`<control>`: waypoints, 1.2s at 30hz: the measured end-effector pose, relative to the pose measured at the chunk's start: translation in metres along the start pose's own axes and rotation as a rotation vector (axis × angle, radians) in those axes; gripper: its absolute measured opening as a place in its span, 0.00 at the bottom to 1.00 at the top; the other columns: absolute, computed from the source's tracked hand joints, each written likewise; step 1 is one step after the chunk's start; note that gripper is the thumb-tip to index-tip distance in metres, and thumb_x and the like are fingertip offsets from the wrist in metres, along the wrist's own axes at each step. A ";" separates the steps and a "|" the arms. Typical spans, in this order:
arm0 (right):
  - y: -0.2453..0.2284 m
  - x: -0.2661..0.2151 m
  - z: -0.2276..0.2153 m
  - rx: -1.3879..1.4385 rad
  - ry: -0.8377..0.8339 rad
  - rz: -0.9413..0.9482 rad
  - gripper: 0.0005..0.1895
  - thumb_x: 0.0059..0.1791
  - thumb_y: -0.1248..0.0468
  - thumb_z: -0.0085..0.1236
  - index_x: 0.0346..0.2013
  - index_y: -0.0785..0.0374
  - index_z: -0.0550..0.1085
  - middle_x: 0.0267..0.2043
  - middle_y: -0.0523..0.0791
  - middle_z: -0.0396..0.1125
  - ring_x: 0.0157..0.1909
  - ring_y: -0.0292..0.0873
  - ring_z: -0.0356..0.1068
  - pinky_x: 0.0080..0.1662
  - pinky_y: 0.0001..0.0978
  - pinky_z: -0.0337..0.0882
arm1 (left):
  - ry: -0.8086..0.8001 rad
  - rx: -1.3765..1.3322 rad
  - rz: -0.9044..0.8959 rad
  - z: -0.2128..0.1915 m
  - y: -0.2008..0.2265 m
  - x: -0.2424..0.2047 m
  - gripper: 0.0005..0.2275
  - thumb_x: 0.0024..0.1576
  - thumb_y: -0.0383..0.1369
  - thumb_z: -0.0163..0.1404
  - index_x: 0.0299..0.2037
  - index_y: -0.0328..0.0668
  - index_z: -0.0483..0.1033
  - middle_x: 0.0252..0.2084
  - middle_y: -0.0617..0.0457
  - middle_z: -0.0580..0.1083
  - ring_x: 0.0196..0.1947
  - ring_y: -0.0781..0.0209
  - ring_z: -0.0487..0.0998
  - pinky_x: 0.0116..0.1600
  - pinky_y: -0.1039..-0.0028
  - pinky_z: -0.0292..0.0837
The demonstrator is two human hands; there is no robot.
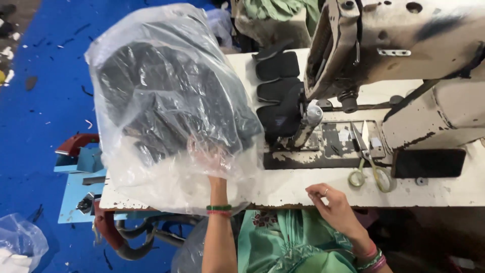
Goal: Inspecting and positioning black fabric shoe components at an industrial sewing machine.
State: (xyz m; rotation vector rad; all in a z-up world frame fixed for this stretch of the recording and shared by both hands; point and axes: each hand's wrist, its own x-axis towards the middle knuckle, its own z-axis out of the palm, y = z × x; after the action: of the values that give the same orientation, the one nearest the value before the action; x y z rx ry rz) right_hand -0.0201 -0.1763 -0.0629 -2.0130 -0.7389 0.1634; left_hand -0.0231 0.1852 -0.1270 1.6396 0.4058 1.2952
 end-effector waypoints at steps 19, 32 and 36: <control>0.020 -0.003 0.041 -0.074 0.261 -0.103 0.07 0.48 0.72 0.59 0.40 0.63 0.78 0.43 0.43 0.75 0.31 0.35 0.74 0.28 0.24 0.70 | -0.284 0.605 -0.077 -0.100 0.093 -0.025 0.17 0.50 0.28 0.57 0.50 0.35 0.79 0.51 0.34 0.78 0.52 0.32 0.75 0.56 0.54 0.70; -0.011 -0.001 0.029 0.942 -0.246 0.413 0.21 0.54 0.57 0.48 0.55 0.68 0.74 0.45 0.50 0.76 0.44 0.40 0.75 0.45 0.30 0.78 | -0.855 0.387 0.176 -0.104 0.276 0.014 0.21 0.42 0.19 0.55 0.43 0.58 0.85 0.47 0.57 0.79 0.55 0.54 0.77 0.68 0.51 0.61; -0.021 -0.002 0.030 1.544 -0.264 0.537 0.24 0.54 0.64 0.53 0.62 0.72 0.65 0.53 0.52 0.72 0.51 0.46 0.74 0.51 0.41 0.75 | -0.953 0.176 0.370 -0.038 0.271 -0.018 0.23 0.40 0.21 0.56 0.46 0.58 0.83 0.53 0.55 0.77 0.62 0.50 0.72 0.74 0.42 0.48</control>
State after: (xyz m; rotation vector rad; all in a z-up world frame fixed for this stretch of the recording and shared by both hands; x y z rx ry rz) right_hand -0.0421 -0.1478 -0.0623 -0.6236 -0.0376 0.9808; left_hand -0.1419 0.0612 0.0862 2.3291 -0.3903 0.5895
